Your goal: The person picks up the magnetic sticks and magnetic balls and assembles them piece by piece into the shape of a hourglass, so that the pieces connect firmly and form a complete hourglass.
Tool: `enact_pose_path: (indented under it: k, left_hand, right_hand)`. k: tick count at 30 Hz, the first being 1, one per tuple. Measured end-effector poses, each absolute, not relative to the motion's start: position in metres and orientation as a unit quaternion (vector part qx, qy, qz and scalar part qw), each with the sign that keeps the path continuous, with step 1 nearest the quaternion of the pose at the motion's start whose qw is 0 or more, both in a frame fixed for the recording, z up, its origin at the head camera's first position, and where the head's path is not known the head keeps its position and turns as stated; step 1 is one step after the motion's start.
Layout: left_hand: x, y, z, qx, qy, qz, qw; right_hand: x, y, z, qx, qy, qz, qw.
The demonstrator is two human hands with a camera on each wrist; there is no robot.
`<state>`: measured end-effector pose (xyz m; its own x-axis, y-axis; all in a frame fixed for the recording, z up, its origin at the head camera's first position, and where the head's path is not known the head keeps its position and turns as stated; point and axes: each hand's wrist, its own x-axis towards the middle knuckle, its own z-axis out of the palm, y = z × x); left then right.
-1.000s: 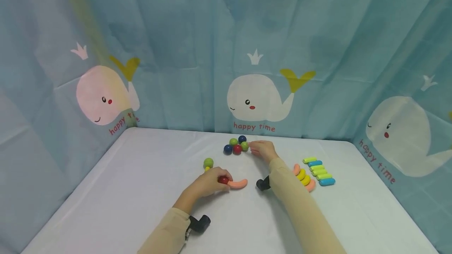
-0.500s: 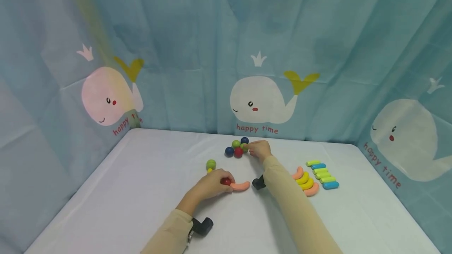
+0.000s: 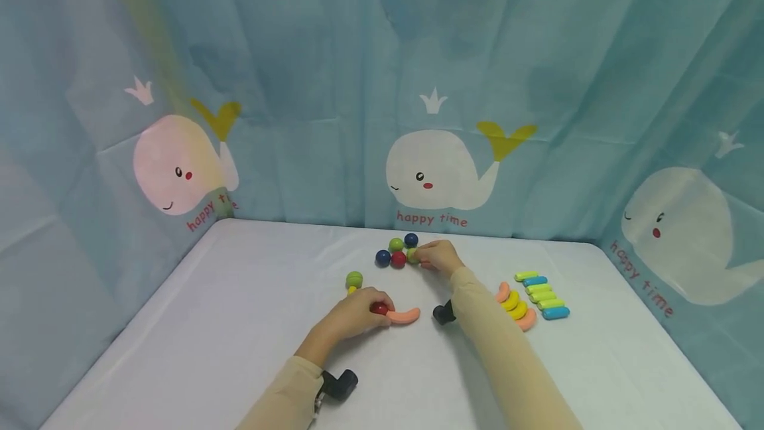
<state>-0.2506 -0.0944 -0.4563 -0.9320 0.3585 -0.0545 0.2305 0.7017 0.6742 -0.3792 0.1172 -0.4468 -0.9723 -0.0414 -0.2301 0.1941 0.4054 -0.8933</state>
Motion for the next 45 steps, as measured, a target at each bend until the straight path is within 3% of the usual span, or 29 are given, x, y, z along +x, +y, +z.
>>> enact_pose_path:
  k: [17,45]
  left_hand:
    - [-0.253,-0.098,-0.457,0.161,0.913,0.366,0.086]
    - [-0.255,-0.099,-0.454,0.178,0.890,0.411,0.086]
  right_hand:
    - [-0.320,0.179,-0.449,-0.044,0.702,-0.653,0.281]
    - [-0.310,0.178,-0.449,-0.074,0.680,-0.647,0.336]
